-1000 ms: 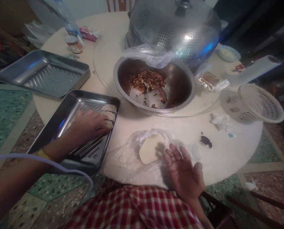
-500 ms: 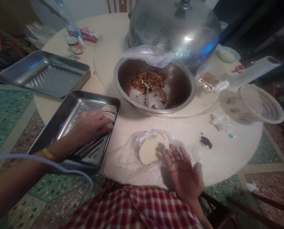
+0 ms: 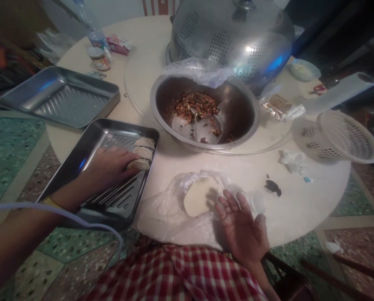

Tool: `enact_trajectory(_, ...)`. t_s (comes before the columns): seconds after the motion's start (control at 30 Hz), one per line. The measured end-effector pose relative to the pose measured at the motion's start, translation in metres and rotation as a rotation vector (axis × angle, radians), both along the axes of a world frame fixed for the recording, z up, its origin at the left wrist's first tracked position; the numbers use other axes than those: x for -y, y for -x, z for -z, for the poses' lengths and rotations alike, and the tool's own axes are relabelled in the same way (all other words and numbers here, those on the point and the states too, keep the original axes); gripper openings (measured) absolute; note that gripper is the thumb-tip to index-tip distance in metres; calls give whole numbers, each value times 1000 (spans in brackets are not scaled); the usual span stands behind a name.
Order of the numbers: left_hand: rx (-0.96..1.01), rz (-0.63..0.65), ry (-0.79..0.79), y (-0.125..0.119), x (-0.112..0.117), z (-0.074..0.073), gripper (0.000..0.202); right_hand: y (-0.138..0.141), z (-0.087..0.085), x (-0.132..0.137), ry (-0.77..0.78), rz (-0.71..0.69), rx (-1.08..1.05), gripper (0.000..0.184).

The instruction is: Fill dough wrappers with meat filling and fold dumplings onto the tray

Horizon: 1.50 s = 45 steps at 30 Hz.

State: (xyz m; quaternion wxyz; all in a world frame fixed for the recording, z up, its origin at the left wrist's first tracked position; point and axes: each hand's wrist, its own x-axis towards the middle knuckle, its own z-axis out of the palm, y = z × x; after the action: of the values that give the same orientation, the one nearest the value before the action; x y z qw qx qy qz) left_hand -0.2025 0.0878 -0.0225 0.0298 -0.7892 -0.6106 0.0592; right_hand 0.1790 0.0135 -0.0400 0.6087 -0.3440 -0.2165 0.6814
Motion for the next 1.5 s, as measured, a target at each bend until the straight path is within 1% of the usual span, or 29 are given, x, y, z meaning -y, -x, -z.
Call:
enact_trajectory(0.13, 9, -7, -10, -2, -1, 0, 29, -1, -1, -1, 2, 6, -3, 48)
enact_trajectory(0.3, -8, 20, -29, -2, 1, 0, 28, 0, -3, -2, 8, -3, -1, 47)
enact_trajectory(0.5, -8, 24, -63, -3, 2, -1, 30, 0, -1, -1, -1, 10, 7, 48)
enact_trajectory(0.77, -11, 50, -90, 0, 3, 5, 28, -1, 1, -1, 4, 6, -2, 48)
enact_trajectory(0.93, 13, 30, -78, -3, 3, 1, 29, -1, 1, -1, 3, 6, -10, 47)
enact_trajectory(1.07, 48, 94, -62, -10, 2, -4, 28, 0, 0, -2, 2, 1, 4, 47)
enact_trajectory(1.13, 75, 121, -35, -13, 0, -4, 24, 0, -1, -3, -3, 0, 5, 46)
enact_trajectory(1.23, 91, 125, -8, -13, -2, -3, 22, 0, -3, -4, -21, -10, -5, 46)
enact_trajectory(1.33, 59, 94, -25, -10, -1, -3, 27, 0, -4, -5, -36, -19, -14, 45)
enact_trajectory(1.43, -13, -7, -61, -4, 4, -3, 35, 0, -4, -5, -45, -18, -20, 45)
enact_trajectory(1.5, -44, -63, -39, -2, 6, -2, 36, 0, -3, -5, -50, -19, -24, 45)
